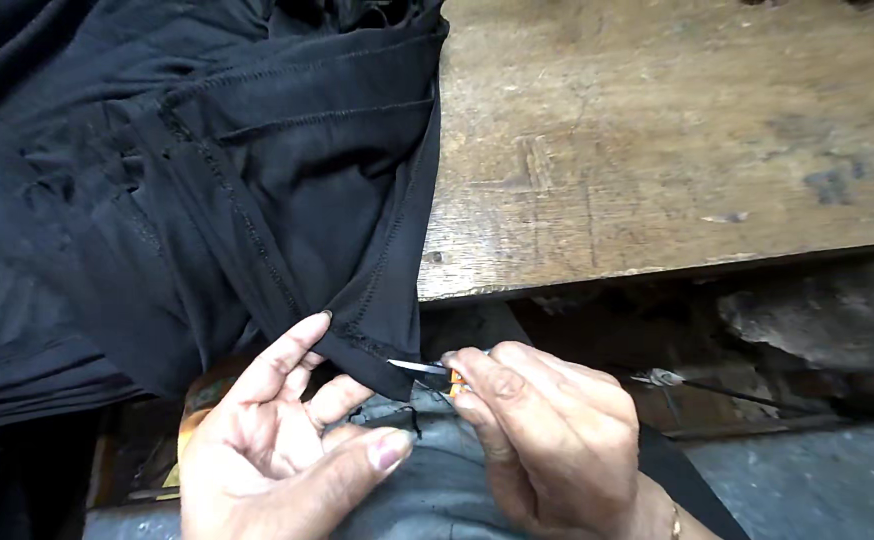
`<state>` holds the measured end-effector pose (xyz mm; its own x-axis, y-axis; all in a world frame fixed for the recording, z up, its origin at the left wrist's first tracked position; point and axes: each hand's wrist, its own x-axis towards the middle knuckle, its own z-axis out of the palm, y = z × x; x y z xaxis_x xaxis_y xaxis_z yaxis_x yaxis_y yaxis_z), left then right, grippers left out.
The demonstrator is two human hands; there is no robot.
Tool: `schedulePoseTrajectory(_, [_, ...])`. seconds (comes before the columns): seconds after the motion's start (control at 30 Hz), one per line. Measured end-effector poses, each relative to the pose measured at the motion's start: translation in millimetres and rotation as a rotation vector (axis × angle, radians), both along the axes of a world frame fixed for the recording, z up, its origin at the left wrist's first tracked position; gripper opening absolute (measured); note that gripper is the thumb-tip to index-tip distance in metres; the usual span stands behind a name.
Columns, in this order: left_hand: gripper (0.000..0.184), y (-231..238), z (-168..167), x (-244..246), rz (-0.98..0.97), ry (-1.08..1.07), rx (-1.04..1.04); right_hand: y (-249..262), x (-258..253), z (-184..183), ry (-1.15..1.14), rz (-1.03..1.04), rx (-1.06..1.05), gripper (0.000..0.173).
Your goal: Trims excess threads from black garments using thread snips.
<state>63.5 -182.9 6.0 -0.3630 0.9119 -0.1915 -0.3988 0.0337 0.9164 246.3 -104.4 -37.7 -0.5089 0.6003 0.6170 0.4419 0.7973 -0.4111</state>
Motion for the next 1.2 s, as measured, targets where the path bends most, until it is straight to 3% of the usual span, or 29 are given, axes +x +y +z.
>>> schedulePoseTrajectory(0.1, [0.082,-2,1,2,-0.031,0.14,0.057,3,3,0,0.176,0.087,-0.237,0.037])
schedulePoseTrajectory(0.17, [0.07,-2,2,2,-0.035,0.19,0.091,3,3,3,0.419,0.157,-0.527,0.04])
schedulePoseTrajectory(0.23, [0.048,0,0,2,-0.019,0.21,0.118,5,0,9,0.553,0.209,-0.681,0.038])
schedulePoseTrajectory(0.3, [0.033,5,-2,4,0.024,0.194,0.13,9,-7,14,0.518,0.182,-0.606,0.027])
schedulePoseTrajectory(0.47, [0.031,8,-4,5,0.04,0.196,0.132,10,-24,20,0.38,0.105,-0.309,0.02])
schedulePoseTrajectory(0.6, [0.029,6,-13,1,0.015,0.368,0.194,13,-25,21,0.34,0.115,-0.253,0.006])
schedulePoseTrajectory(0.77, [0.026,8,-18,2,-0.001,0.521,0.252,15,-20,19,0.362,0.178,-0.317,0.003])
schedulePoseTrajectory(0.87, [0.028,10,-18,1,0.013,0.472,0.188,13,-13,17,0.232,0.226,-0.234,0.011])
schedulePoseTrajectory(1.03, [0.038,13,-16,1,0.015,0.176,0.019,1,-16,4,0.044,0.31,-0.106,0.013])
schedulePoseTrajectory(1.13, [0.036,13,-18,2,0.051,0.133,-0.009,0,-18,2,0.13,0.335,-0.199,0.014])
schedulePoseTrajectory(1.2, [0.03,12,-17,3,0.067,0.119,-0.019,2,-14,5,0.184,0.299,-0.311,0.025])
